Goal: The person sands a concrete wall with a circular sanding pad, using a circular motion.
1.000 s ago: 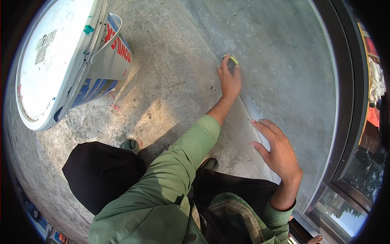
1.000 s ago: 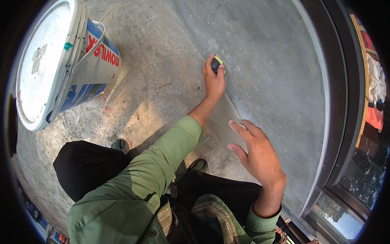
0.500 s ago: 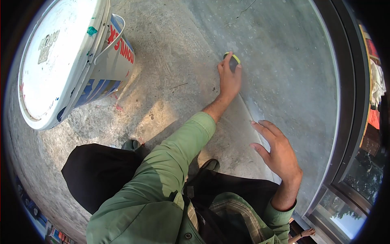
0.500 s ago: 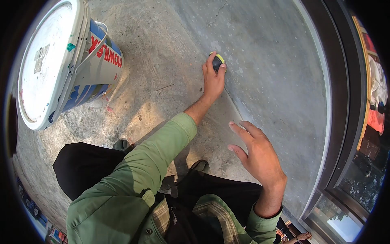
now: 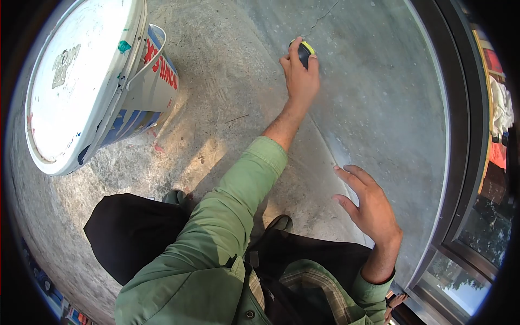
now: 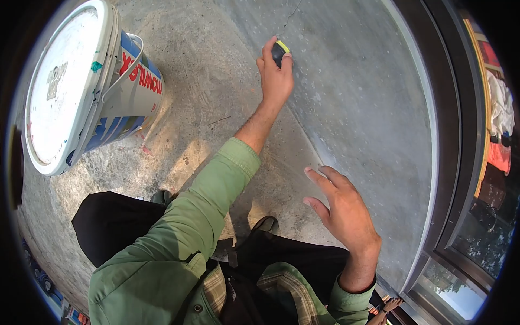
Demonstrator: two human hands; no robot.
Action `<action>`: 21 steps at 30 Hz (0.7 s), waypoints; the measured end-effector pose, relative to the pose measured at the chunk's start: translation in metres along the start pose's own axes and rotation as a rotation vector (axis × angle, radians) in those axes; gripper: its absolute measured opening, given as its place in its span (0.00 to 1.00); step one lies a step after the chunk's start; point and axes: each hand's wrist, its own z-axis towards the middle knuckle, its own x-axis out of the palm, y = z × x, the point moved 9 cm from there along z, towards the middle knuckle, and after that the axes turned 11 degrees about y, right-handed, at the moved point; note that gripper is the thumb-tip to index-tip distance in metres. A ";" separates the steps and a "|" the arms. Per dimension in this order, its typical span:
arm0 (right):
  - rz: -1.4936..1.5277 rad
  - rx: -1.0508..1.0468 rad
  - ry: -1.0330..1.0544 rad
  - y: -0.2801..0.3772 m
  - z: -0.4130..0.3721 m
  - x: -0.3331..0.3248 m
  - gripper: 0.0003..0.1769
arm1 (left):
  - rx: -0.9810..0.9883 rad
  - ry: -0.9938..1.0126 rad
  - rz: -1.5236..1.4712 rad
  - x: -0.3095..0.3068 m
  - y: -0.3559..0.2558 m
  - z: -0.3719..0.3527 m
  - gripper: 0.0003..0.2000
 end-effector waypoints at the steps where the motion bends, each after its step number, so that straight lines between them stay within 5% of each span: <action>1: 0.021 -0.006 0.004 0.003 0.000 0.000 0.32 | 0.093 0.007 0.089 0.012 -0.024 -0.012 0.29; 6: 0.022 -0.046 0.013 0.008 0.010 -0.002 0.32 | 0.337 -0.031 0.398 0.033 -0.070 -0.035 0.29; 8: 0.037 -0.037 0.013 0.005 0.012 -0.002 0.32 | 0.060 -0.045 0.054 0.017 -0.029 -0.016 0.30; 10: 0.044 -0.020 0.008 0.005 0.008 -0.001 0.31 | -0.424 -0.102 -0.238 -0.008 0.031 0.004 0.30; 14: 0.048 -0.006 0.036 0.005 0.004 0.001 0.31 | -0.456 -0.050 -0.133 -0.015 0.033 0.008 0.31; 18: 0.036 -0.025 0.011 0.010 0.009 -0.003 0.31 | 0.043 0.036 0.078 0.029 -0.055 -0.022 0.31; 21: 0.010 -0.054 0.013 0.013 0.017 -0.002 0.31 | 0.200 -0.005 0.136 0.041 -0.074 -0.034 0.31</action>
